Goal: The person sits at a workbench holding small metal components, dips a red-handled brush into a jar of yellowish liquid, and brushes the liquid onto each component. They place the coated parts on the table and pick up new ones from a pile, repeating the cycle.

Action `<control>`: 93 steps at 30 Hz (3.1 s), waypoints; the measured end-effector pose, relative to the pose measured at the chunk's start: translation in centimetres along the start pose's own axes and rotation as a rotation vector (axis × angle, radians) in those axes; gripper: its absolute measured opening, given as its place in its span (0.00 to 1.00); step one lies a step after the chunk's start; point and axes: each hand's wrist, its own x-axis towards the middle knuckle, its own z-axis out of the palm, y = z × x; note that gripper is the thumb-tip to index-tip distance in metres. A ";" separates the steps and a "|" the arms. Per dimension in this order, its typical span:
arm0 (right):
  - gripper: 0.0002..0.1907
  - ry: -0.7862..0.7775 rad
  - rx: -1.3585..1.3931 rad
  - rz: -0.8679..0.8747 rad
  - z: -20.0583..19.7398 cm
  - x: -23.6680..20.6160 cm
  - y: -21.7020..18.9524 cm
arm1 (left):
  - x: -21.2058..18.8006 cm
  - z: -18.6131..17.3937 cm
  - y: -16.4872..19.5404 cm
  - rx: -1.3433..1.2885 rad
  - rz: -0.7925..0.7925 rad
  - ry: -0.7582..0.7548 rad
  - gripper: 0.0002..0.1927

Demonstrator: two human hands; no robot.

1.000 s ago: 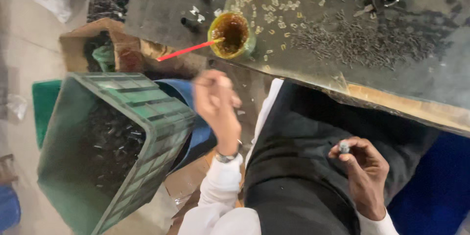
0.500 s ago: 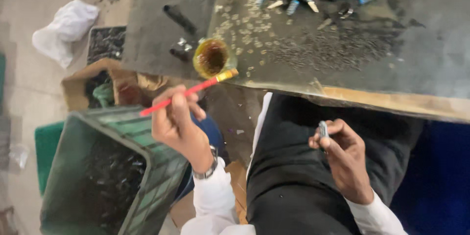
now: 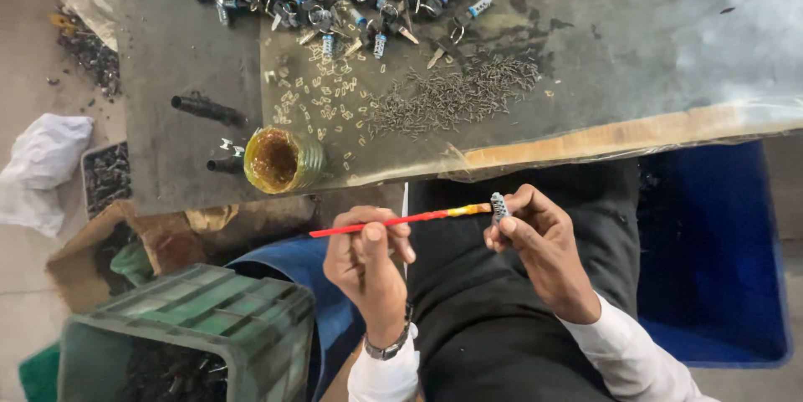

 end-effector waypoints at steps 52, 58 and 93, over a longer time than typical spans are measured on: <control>0.23 0.651 -1.044 -0.536 -21.9 -1.6 -2.7 | 4.2 -4.2 1.3 0.527 0.449 0.154 0.17; 0.20 0.581 -0.861 -0.366 -16.8 -2.2 -2.0 | 13.9 3.3 -3.5 1.138 0.437 -0.076 0.08; 0.08 -0.064 -0.679 0.012 -4.0 0.5 -0.3 | 0.7 3.0 0.5 0.515 0.119 -0.561 0.11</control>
